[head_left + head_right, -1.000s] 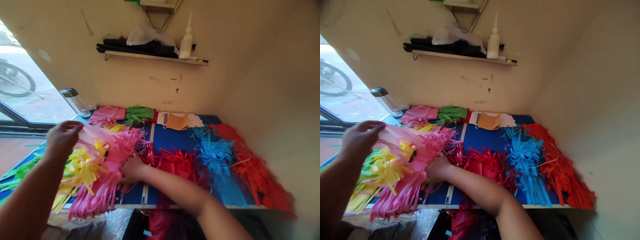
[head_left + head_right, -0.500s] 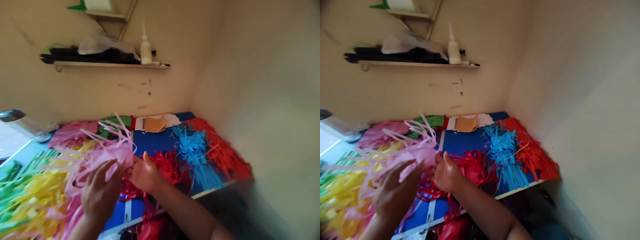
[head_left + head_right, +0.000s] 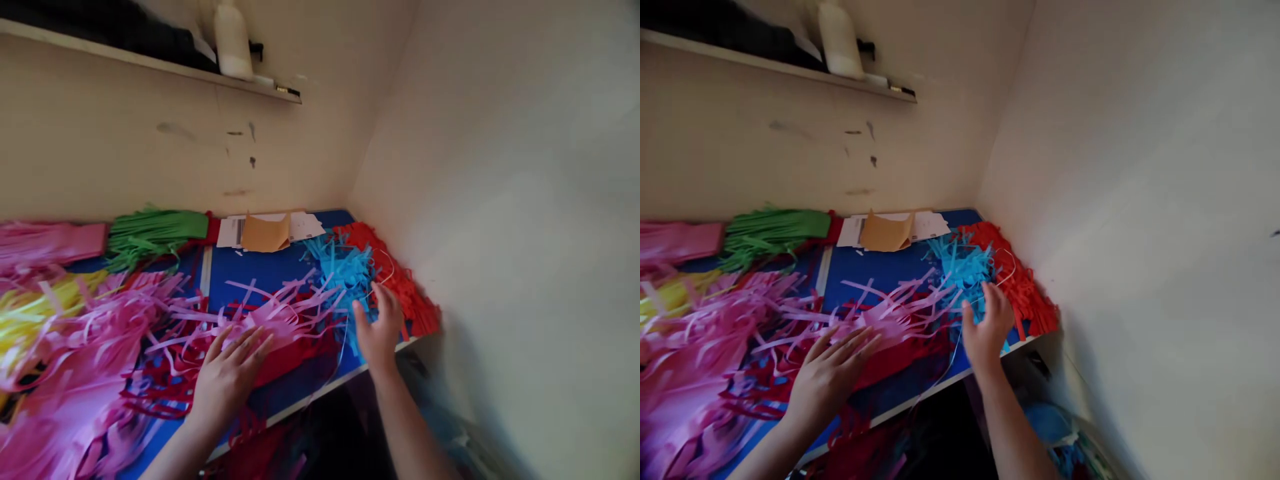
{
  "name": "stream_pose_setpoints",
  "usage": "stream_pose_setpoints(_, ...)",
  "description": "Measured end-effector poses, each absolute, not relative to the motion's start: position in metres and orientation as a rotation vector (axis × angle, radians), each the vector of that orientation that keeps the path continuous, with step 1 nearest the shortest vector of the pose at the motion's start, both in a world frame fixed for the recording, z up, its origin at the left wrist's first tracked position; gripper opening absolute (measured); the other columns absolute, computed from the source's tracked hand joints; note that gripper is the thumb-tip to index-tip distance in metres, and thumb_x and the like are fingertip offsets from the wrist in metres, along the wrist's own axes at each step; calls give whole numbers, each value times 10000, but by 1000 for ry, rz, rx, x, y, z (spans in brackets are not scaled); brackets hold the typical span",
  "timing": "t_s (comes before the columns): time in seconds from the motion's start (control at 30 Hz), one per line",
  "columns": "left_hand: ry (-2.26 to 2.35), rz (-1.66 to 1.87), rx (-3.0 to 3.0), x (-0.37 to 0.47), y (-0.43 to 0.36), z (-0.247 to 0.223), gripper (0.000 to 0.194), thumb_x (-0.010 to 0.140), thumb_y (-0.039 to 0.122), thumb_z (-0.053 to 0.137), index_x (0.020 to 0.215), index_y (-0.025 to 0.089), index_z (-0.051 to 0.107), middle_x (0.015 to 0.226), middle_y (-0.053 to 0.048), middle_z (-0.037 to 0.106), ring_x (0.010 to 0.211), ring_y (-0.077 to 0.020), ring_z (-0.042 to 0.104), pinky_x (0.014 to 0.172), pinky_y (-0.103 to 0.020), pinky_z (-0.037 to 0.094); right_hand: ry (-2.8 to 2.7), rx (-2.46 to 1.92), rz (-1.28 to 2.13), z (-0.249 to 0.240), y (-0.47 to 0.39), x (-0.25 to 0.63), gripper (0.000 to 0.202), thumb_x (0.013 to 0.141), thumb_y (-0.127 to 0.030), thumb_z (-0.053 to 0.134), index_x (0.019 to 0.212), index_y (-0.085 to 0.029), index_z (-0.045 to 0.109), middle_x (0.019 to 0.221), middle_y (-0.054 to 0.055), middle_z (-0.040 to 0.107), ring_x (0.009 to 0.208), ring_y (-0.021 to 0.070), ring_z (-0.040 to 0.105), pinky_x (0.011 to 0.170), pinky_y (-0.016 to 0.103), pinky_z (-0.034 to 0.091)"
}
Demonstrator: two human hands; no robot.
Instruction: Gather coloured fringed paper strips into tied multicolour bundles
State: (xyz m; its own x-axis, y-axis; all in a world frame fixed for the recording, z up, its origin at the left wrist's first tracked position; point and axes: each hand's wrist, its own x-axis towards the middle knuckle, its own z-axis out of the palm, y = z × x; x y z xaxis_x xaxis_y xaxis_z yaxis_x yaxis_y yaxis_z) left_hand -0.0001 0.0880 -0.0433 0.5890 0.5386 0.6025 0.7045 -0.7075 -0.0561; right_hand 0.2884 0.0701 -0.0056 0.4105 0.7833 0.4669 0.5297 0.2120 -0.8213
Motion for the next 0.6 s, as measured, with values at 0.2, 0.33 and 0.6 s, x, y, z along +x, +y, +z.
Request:
stream_pose_setpoints(0.2, -997, -828, -2601, 8, 77, -35, 337, 957, 167, 392, 1143, 223, 668, 1095, -68, 759, 1008, -218, 709, 1163, -482, 224, -2189, -1148, 214, -39, 62, 195, 486, 908, -204, 482, 1394, -191, 467, 1326, 141, 619, 1276, 262, 540, 1178, 546, 199)
stream_pose_setpoints(0.33, -1085, -828, -2561, -4, 75, -35, 329, 923, 104, 424, 1100, 238, 667, 1028, -27, 779, 916, -176, 729, 1177, -457, 188, -2305, -1099, 219, -51, 83, 193, 375, 950, -118, 378, 1229, -215, 610, 1179, 99, 713, 1160, 206, 627, 1184, 511, 199)
stream_pose_setpoints(0.6, -1251, -889, -2543, -26, 70, -39, 368, 877, 80, 419, 994, 265, 715, 1023, 1, 782, 940, -195, 729, 1188, -476, 184, -2209, -1799, 81, 3, 88, 272, 822, 738, -377, 711, 1473, -191, 396, 1515, 157, 415, 1422, 423, 296, 1132, 713, 49)
